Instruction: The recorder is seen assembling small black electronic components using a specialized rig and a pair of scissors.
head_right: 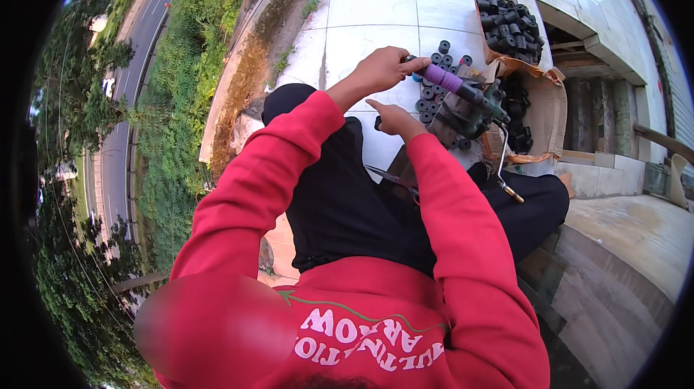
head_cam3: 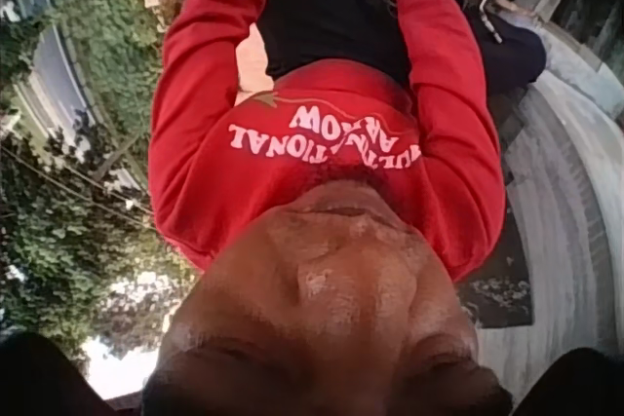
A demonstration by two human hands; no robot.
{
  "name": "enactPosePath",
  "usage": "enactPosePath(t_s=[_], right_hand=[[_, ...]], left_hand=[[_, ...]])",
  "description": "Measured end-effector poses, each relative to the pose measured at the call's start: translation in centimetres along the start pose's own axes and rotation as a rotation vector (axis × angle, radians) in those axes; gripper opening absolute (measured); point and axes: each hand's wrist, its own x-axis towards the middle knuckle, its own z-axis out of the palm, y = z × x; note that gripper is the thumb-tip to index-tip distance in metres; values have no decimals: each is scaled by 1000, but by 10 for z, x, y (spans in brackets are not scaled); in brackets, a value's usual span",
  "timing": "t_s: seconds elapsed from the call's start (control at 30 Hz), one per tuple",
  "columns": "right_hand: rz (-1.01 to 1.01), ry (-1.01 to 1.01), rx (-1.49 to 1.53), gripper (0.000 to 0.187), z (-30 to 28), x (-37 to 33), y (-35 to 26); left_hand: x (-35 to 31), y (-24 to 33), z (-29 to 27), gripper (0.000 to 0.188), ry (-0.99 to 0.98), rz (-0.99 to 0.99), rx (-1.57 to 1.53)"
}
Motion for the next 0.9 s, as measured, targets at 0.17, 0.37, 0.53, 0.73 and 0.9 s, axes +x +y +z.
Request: enactPosePath(t_s=[0.17,0.37,0.53,0.73,0.9], right_hand=[[196,-94,17,87,28,36,35],[411,-38,-7,52,51,74,14],[420,-48,32,51,63,64,27],[387,-58,74,49,85,62,22],[390,-52,107,47,102,43,25]], left_hand=[[0,3,9,72,24,70,-58],[17,1,-12,66,-88,222,-73],[25,11,-15,63,-322,131,-145],[18,10,-24,54,-325,173,-101],[25,5,-23,54,-309,273,-108]])
